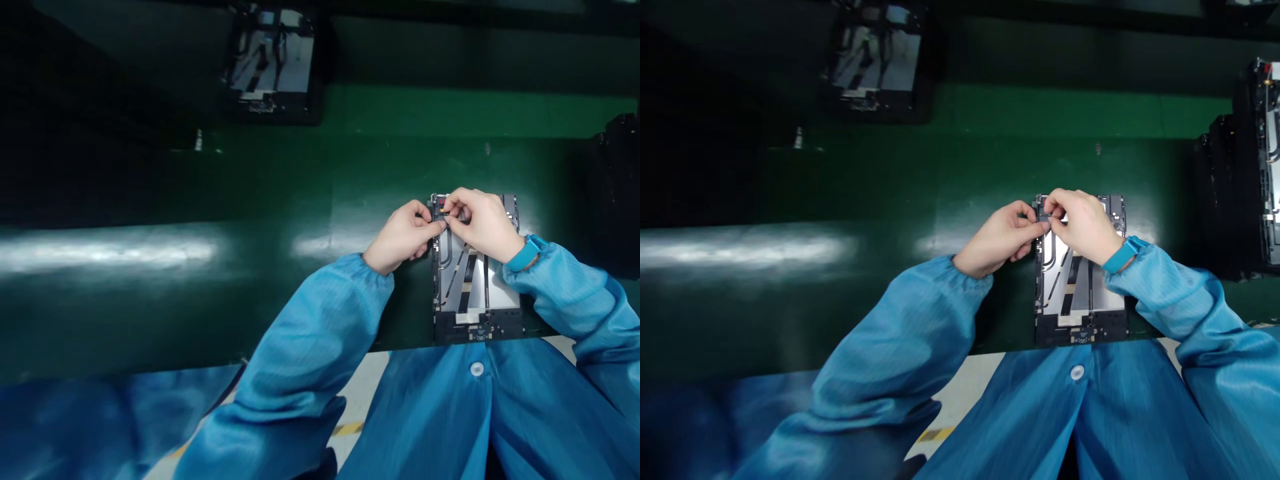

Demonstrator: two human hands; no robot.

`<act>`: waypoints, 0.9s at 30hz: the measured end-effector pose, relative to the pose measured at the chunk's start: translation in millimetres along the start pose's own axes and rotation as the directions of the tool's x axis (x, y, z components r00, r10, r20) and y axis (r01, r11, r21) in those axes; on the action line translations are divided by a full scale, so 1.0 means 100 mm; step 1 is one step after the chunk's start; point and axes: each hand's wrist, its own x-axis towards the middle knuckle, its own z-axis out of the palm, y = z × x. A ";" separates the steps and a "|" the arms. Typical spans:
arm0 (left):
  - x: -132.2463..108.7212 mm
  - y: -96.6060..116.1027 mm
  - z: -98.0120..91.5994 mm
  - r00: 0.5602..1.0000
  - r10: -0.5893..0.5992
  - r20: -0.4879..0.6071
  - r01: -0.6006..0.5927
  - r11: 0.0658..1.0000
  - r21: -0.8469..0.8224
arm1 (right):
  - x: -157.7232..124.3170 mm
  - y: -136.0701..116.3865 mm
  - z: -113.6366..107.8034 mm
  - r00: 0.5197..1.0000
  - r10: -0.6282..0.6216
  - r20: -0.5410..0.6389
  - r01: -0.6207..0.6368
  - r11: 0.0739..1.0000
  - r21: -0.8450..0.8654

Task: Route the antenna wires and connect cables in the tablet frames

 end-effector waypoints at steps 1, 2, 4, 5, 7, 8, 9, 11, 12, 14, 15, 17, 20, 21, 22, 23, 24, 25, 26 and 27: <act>0.01 0.01 0.02 1.000 -0.008 -0.008 0.008 1.000 0.002 | -0.02 0.00 -0.02 0.999 -0.022 -0.023 0.022 1.000 -0.014; 0.02 0.01 0.04 1.000 -0.012 -0.021 0.012 1.000 0.007 | -0.05 -0.01 -0.05 0.997 -0.045 -0.058 0.043 0.998 -0.040; 0.04 0.01 0.07 0.999 0.001 -0.051 0.002 0.999 0.051 | -0.18 -0.01 -0.13 0.986 -0.074 -0.152 0.056 0.991 -0.122; 0.04 0.00 0.08 0.997 0.021 -0.071 -0.014 0.995 0.096 | -0.27 0.00 -0.18 0.976 -0.070 -0.205 0.036 0.985 -0.167; -0.01 -0.04 0.09 0.988 0.100 -0.121 -0.069 0.970 0.232 | -0.51 0.02 -0.27 0.953 -0.007 -0.302 -0.064 0.973 -0.222; -0.06 -0.07 0.09 0.978 0.154 -0.141 -0.104 0.945 0.310 | -0.64 0.03 -0.31 0.937 0.056 -0.345 -0.140 0.965 -0.222; -0.12 -0.10 0.10 0.966 0.213 -0.144 -0.144 0.912 0.384 | -0.78 0.05 -0.33 0.922 0.140 -0.360 -0.220 0.956 -0.192; -0.24 -0.18 0.12 0.943 0.315 -0.108 -0.229 0.849 0.476 | -1.04 0.09 -0.35 0.896 0.326 -0.302 -0.358 0.932 -0.053; -0.30 -0.22 0.13 0.936 0.343 -0.078 -0.266 0.835 0.481 | -1.13 0.09 -0.34 0.884 0.393 -0.253 -0.408 0.913 -0.005; -0.37 -0.30 0.09 0.930 0.365 -0.039 -0.317 0.854 0.412 | -1.22 0.08 -0.27 0.868 0.439 -0.231 -0.445 0.895 0.030; -0.38 -0.32 0.03 0.932 0.361 -0.035 -0.328 0.879 0.345 | -1.21 0.06 -0.22 0.874 0.439 -0.206 -0.436 0.898 0.066; -0.38 -0.33 -0.23 0.945 0.324 -0.052 -0.308 0.930 0.199 | -1.11 0.00 -0.09 0.907 0.407 -0.108 -0.385 0.906 0.178; -0.43 -0.28 -0.91 0.972 0.171 -0.159 -0.160 0.984 0.077 | -0.83 -0.06 0.13 0.965 0.247 0.090 -0.263 0.909 0.325; -0.47 -0.25 -1.18 0.971 0.098 -0.219 -0.085 0.994 0.068 | -0.73 -0.06 0.20 0.974 0.183 0.130 -0.217 0.917 0.334; -0.52 -0.22 -1.45 0.951 0.039 -0.307 -0.019 0.998 0.066 | -0.64 -0.06 0.27 0.980 0.125 0.152 -0.170 0.928 0.331; -0.58 -0.19 -1.71 0.918 -0.013 -0.397 0.044 0.997 0.067 | -0.57 -0.05 0.32 0.984 0.079 0.160 -0.128 0.938 0.322; -0.62 -0.15 -1.94 0.875 -0.055 -0.480 0.108 0.991 0.083 | -0.51 -0.05 0.37 0.986 0.047 0.160 -0.096 0.944 0.314; -0.65 -0.11 -2.13 0.820 -0.063 -0.569 0.163 0.979 0.125 | -0.48 -0.05 0.40 0.987 0.024 0.158 -0.073 0.947 0.312; -0.65 -0.07 -2.27 0.749 -0.037 -0.662 0.224 0.954 0.201 | -0.45 -0.04 0.42 0.988 0.007 0.154 -0.056 0.948 0.314; -0.61 -0.02 -2.37 0.686 0.035 -0.727 0.268 0.916 0.297 | -0.45 -0.05 0.44 0.989 -0.007 0.150 -0.041 0.948 0.315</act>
